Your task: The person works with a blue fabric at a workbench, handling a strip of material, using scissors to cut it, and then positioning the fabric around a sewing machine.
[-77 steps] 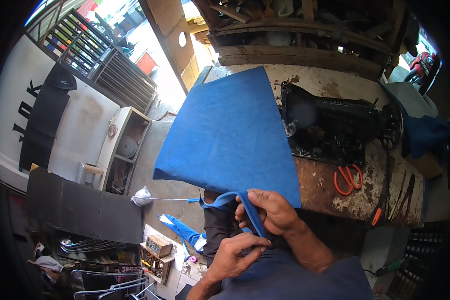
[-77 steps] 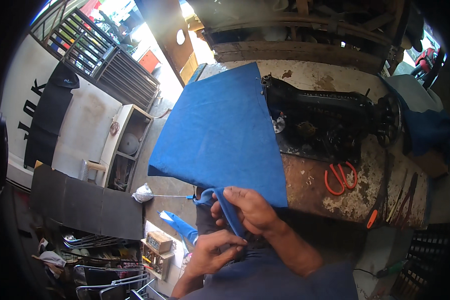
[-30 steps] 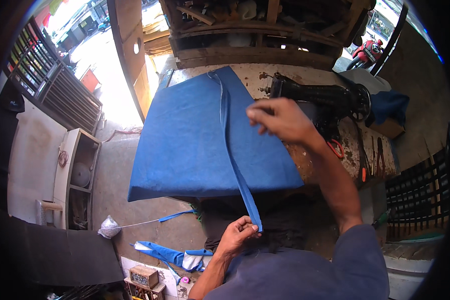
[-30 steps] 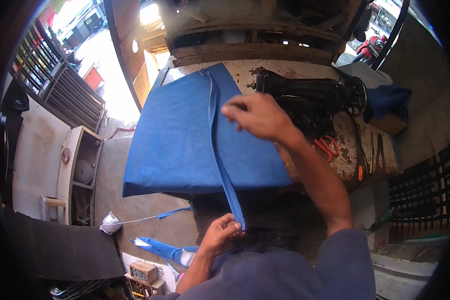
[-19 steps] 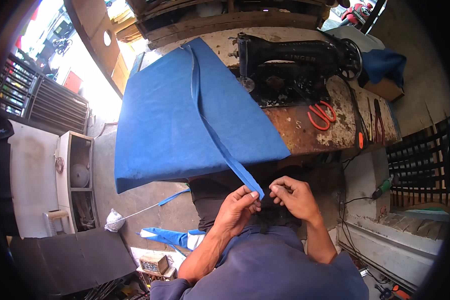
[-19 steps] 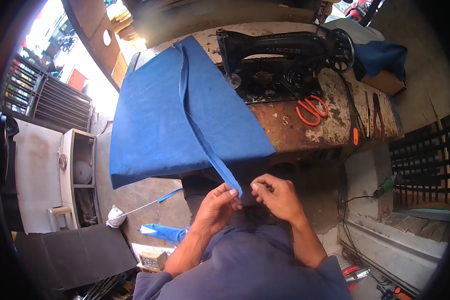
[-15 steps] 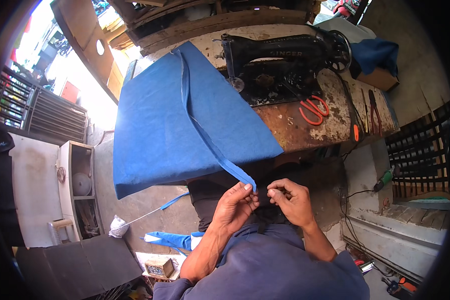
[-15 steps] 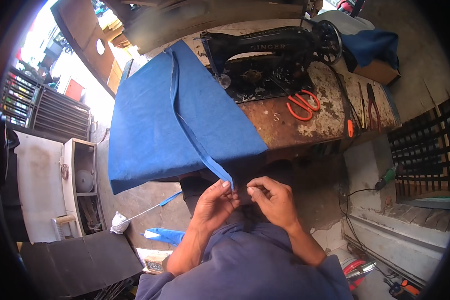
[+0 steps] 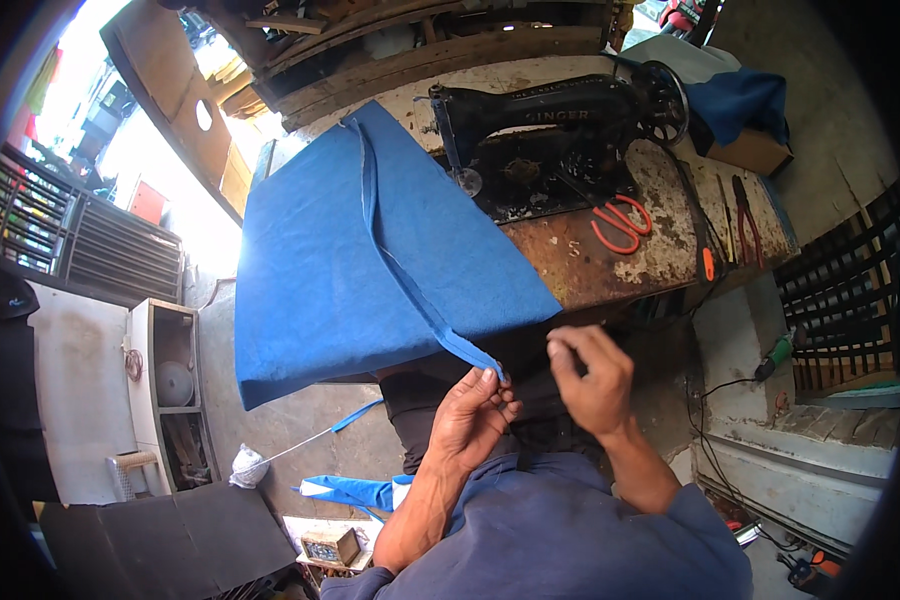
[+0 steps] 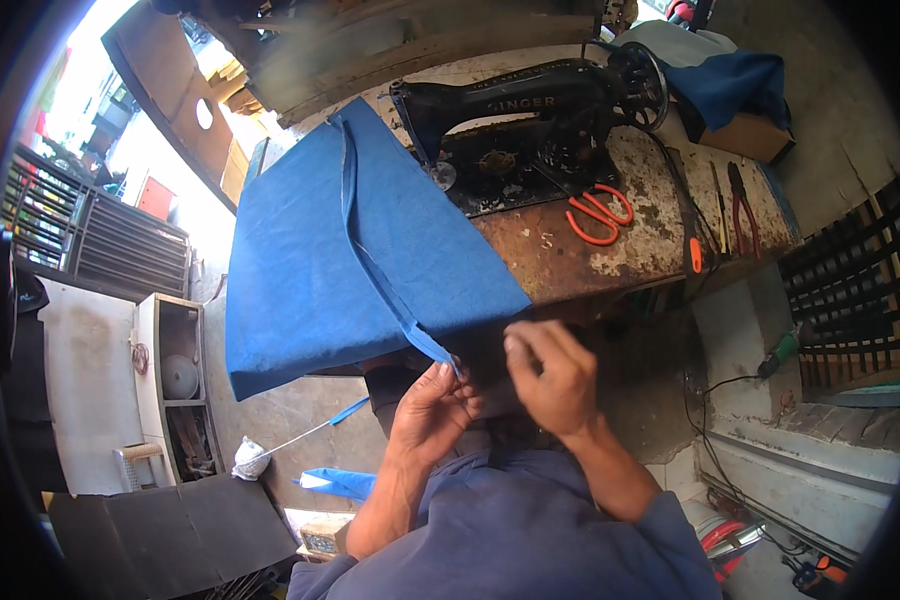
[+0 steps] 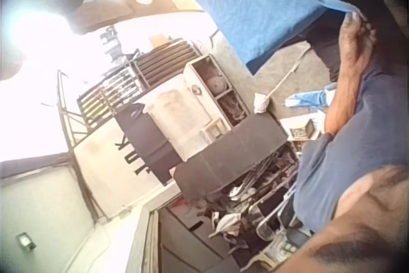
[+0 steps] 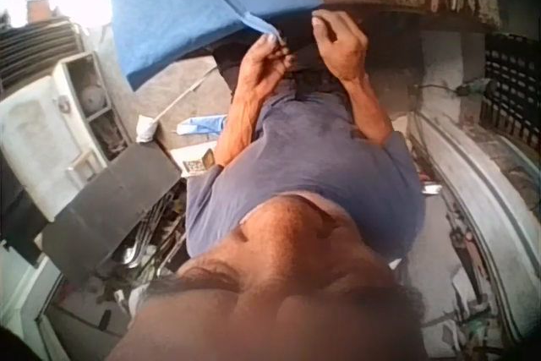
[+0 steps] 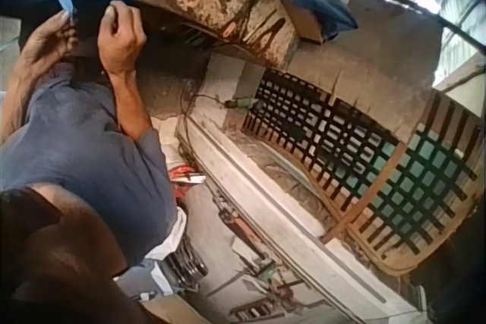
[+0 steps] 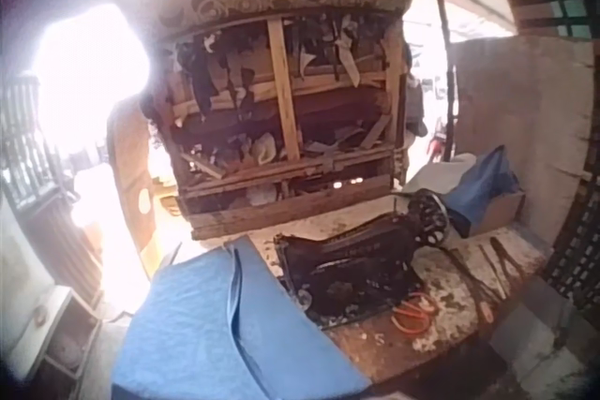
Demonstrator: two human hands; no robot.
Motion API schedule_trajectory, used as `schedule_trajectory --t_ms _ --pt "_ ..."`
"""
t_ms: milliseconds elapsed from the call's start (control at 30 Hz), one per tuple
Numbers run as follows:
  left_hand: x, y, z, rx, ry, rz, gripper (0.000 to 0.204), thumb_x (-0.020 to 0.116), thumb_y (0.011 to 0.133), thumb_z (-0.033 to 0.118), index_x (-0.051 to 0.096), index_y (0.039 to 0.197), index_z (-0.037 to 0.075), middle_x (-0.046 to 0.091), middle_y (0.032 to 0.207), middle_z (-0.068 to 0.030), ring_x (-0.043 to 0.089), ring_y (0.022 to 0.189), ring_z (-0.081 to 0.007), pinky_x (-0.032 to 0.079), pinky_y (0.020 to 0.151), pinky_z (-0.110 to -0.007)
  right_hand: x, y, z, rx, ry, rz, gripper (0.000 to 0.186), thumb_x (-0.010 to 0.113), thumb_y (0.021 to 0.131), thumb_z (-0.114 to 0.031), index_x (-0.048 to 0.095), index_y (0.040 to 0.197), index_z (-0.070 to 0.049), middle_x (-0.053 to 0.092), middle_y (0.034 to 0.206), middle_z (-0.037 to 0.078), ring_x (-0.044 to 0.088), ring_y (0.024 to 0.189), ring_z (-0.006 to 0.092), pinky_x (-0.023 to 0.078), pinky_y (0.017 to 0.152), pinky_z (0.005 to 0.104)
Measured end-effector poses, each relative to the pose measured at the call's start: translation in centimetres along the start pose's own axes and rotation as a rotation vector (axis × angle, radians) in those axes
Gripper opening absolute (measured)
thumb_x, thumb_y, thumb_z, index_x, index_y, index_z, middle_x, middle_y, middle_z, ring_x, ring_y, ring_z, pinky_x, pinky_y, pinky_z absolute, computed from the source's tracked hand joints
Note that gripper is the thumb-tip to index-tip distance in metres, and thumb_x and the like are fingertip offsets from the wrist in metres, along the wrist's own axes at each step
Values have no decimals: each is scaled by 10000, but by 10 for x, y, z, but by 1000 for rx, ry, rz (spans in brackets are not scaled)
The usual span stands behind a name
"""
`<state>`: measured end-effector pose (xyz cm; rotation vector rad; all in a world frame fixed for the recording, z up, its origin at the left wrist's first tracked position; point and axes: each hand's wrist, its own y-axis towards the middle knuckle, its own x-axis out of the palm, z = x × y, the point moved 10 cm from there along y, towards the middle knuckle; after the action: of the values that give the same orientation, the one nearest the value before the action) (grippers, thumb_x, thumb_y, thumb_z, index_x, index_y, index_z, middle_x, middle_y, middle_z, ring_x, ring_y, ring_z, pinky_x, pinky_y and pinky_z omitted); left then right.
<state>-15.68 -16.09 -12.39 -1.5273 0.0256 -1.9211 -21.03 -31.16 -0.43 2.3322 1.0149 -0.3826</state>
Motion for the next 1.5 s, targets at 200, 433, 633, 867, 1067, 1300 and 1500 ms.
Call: schedule_trajectory --t_ms 200,433,633,867,1067,1300,1500 --pt "-1 6 -1 -10 -5 28 137 677 981 182 671 1070 78 686 1024 -66 663 956 -197 562 867 -375 -23 114 84 -184 -691 79 263 609 904 -24 646 1163 -4 621 1183 209 609 1112 395 511 946 462" --pt "-5 6 16 65 100 127 126 674 982 160 671 1064 64 705 1016 -82 688 932 -206 577 847 -375 -21 143 137 87 -782 -250 406 680 791 -46 583 1182 9 645 958 244 644 868 436 541 806 472" --pt "-11 8 22 89 31 157 107 675 977 148 684 1044 64 715 997 -94 702 909 -211 579 836 -378 -29 62 31 -41 -143 -471 365 746 767 -63 579 1083 8 617 897 125 660 793 281 547 700 334" --pt "-7 13 28 49 -35 146 86 678 969 131 698 1014 61 721 1004 -103 712 931 -231 586 836 -393 -33 18 -43 -618 -579 -463 468 879 653 -343 626 892 -30 573 846 61 630 716 206 532 584 318" --pt "2 9 32 88 2 151 92 682 965 122 681 1030 58 714 984 -100 717 925 -235 607 826 -396 -24 18 -59 -794 -742 -449 300 758 774 -348 628 818 -81 537 800 26 598 731 163 506 563 278" --pt "5 9 30 103 -3 157 99 679 966 111 669 1038 43 698 983 -102 719 926 -237 629 820 -387 -15 15 -62 -859 -776 -445 240 724 801 -306 631 791 -85 527 787 17 579 717 155 489 551 270" --pt "2 8 33 124 -33 202 107 683 961 97 661 1035 23 685 990 -111 720 926 -240 646 809 -371 -18 16 -65 -872 -804 -402 231 707 809 -305 648 800 -82 531 789 14 578 707 151 478 541 261"
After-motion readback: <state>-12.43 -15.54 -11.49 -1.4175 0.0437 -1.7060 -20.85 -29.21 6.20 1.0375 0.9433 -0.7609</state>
